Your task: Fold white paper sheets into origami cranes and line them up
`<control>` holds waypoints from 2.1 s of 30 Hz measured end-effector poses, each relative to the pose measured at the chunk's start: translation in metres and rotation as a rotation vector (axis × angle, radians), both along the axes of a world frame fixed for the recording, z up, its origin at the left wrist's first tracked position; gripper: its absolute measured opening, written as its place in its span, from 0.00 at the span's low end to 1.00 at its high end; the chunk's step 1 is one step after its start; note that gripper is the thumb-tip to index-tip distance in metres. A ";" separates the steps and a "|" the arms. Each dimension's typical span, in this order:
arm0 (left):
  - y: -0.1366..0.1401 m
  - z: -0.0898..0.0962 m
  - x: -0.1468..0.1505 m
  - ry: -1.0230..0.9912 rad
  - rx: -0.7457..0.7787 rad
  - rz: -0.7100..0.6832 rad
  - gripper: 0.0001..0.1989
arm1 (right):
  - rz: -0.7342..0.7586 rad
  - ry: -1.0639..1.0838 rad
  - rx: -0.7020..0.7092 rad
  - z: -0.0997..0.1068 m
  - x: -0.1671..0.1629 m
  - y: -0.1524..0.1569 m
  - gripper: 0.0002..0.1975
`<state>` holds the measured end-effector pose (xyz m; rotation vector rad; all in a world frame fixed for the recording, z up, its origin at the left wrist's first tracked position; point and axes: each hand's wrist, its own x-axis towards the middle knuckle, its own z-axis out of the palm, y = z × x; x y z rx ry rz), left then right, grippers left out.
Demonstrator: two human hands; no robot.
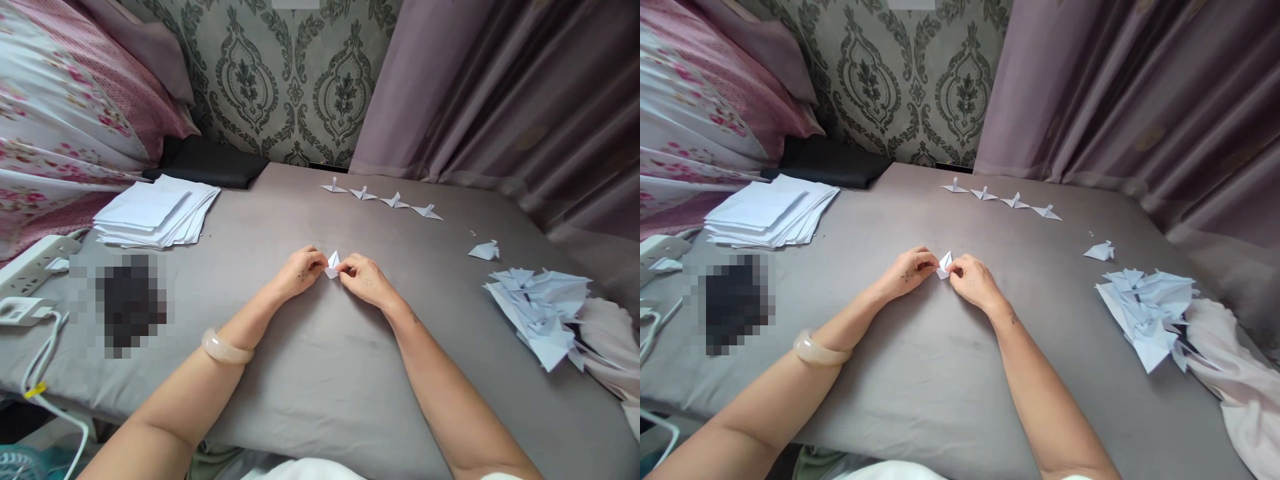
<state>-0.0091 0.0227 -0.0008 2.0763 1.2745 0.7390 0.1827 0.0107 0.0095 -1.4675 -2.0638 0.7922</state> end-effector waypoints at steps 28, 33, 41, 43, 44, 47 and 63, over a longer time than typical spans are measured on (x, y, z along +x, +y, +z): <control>0.005 -0.009 0.005 -0.049 -0.149 0.151 0.06 | -0.189 -0.043 -0.042 -0.005 -0.009 -0.003 0.19; 0.002 -0.003 0.002 -0.207 -0.190 0.075 0.07 | -0.161 0.082 -0.073 -0.010 -0.005 0.003 0.22; -0.001 0.001 0.005 -0.555 -0.395 0.016 0.16 | -0.013 0.441 -0.348 0.002 0.002 0.006 0.13; -0.001 0.003 0.006 -0.580 -0.383 -0.019 0.17 | -0.027 0.454 -0.378 0.006 0.003 0.004 0.14; -0.002 0.004 0.006 -0.549 -0.373 -0.037 0.17 | -0.027 0.453 -0.383 0.007 0.003 0.003 0.14; -0.003 0.007 0.005 -0.412 -0.298 -0.051 0.15 | -0.018 0.433 -0.337 0.003 0.003 0.005 0.15; -0.005 0.005 0.002 0.489 0.653 -0.027 0.12 | 0.033 -0.398 0.652 0.000 -0.002 -0.003 0.11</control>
